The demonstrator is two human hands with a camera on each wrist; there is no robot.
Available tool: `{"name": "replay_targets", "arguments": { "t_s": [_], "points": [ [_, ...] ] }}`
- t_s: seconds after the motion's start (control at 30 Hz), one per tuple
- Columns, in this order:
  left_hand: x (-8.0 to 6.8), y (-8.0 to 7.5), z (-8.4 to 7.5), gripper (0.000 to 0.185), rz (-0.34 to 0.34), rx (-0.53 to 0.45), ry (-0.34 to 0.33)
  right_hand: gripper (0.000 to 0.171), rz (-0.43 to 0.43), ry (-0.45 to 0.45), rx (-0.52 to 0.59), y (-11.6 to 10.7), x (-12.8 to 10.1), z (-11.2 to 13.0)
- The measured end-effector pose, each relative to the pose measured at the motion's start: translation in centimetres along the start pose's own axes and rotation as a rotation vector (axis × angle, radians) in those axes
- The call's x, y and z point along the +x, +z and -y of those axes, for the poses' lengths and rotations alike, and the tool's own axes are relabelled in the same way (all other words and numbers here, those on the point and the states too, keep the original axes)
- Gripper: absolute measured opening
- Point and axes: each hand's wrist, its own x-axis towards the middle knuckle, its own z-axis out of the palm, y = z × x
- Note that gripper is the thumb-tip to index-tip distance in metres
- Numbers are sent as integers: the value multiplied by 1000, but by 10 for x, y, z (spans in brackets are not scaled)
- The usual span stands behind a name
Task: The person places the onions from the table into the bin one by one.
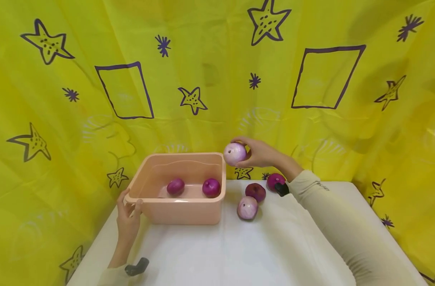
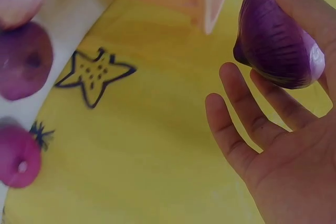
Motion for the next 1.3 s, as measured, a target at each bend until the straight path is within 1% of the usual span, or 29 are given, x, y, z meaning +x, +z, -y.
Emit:
{"name": "replay_targets", "arguments": {
  "t_s": [0.37,0.67,0.8,1.0,1.1,1.3],
  "points": [
    [-3,-2,-2,64,6,-8,-8,78,45,-60,11,29,52,32],
    [-2,-1,-1,64,5,-8,-13,76,87,-89,57,55,85,47],
    [-2,-2,-3,65,8,-10,-19,75,93,-109,62,65,98,55],
    [-4,-2,-15,64,15,1,-61,73,92,-144,45,79,109,62],
    [-5,-2,-19,63,19,6,-68,73,95,-149,47,85,112,63],
    [-3,-2,-11,66,19,11,-48,71,119,-135,86,93,113,62]
  ]
}}
